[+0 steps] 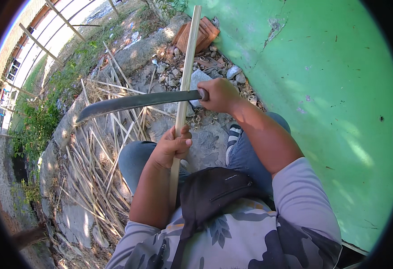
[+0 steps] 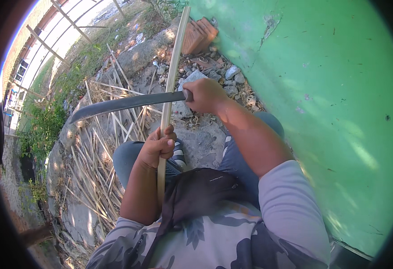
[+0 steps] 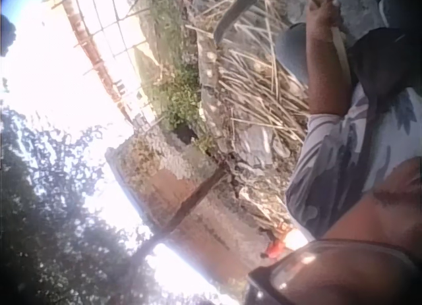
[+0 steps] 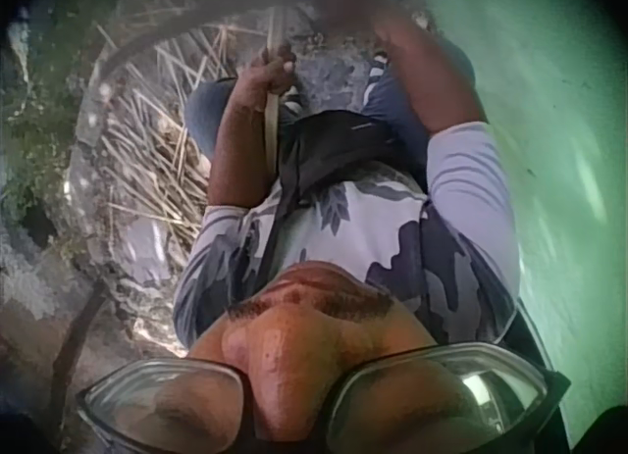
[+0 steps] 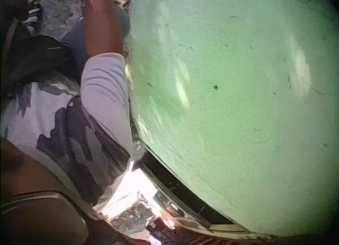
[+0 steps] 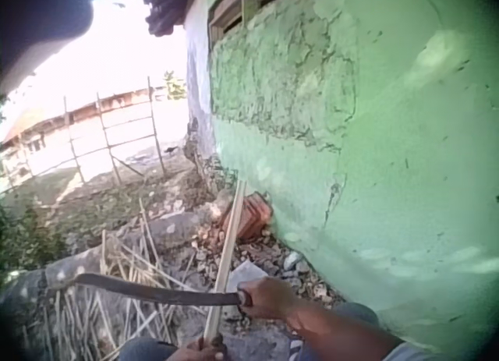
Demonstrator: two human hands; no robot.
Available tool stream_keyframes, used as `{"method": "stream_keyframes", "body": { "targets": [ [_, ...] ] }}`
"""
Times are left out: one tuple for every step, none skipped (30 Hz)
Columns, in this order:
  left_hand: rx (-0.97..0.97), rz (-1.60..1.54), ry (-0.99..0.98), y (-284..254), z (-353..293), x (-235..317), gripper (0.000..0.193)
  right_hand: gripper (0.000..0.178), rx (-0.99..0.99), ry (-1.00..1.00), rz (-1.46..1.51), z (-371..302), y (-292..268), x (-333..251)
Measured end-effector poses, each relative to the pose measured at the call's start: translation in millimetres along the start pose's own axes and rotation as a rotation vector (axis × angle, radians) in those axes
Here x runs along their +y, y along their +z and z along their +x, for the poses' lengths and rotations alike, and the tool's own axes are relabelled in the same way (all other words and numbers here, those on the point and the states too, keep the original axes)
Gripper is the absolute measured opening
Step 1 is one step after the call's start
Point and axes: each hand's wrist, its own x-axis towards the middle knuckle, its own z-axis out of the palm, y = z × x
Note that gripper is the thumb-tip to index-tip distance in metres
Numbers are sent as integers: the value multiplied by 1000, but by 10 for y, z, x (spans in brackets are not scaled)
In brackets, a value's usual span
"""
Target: The person scrapes and shaves bamboo sticks using a machete.
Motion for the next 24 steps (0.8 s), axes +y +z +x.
{"method": "stream_keyframes", "body": {
  "targets": [
    [2, -29, 3, -19, -30, -17, 34, 13, 9, -11, 18, 2, 13, -24],
    [4, -58, 5, -33, -38, -22, 34, 13, 10, -14, 17, -25, 18, -56],
    [4, -56, 9, -40, -14, -12, 34, 14, -13, -89, 18, -64, 23, -99],
    [-22, -56, 9, -39, -3, -20, 35, 14, -37, -160, 19, -102, 28, -132],
    [-47, -57, 10, -40, 4, -22, 35, 14, -38, -159, 21, -97, 30, -117],
    [-46, -57, 8, -43, 4, -15, 35, 15, -44, -171, -15, -73, 25, -78],
    [-33, -42, 7, -29, 1, -16, 35, 16, -52, -182, -53, -64, 4, -32],
    [-23, -25, 7, -12, 3, -14, 36, 16, -51, -178, -55, -40, -12, 63],
    [-27, -23, 4, 2, 3, -34, 36, 17, 5, -11, 14, -15, -19, 187],
    [-31, -49, 5, -17, 6, -37, 36, 17, 64, 150, 86, 51, -44, 204],
    [-36, -75, 5, -32, 7, -37, 37, 17, 70, 148, 85, 53, -53, 189],
    [-38, -70, 7, -44, 4, -32, 37, 18, 75, 131, 89, 21, -59, 158],
    [-47, -89, 4, -55, -6, -48, 37, 19, 77, 115, 93, -21, -76, 93],
    [-56, -109, 0, -63, -7, -52, 37, 18, -15, 57, 84, -63, -78, 44],
    [-56, -108, 2, -68, -4, -40, 37, 18, -15, 56, 84, -73, -70, -11],
    [-46, -89, 0, -59, -12, -35, 37, 17, -42, -27, 16, -85, -56, -80],
    [-36, -69, -1, -49, -18, -32, 37, 17, -68, -111, -52, -94, -45, -114],
    [-33, -71, -2, -34, -12, -37, 37, 18, -97, -124, -54, -76, -52, -67],
    [-30, -62, -5, -13, 7, -35, 37, 18, -97, -121, -55, -61, -52, -11],
    [-27, -52, -7, 1, 15, -37, 37, 18, -126, -63, 1, -52, -36, 50],
    [-29, -53, -9, 0, 11, -39, 37, 18, -155, -5, 56, -61, -17, 86],
    [-16, -59, 0, -14, 12, -27, 37, 18, -155, -9, 56, -44, 16, 87],
    [-3, -65, 10, -25, 17, -16, 37, 18, -124, -21, 39, -22, 62, 80],
    [-4, -65, 13, -33, 27, -9, 37, 17, -93, -32, 21, -12, 86, 84]
  ]
}}
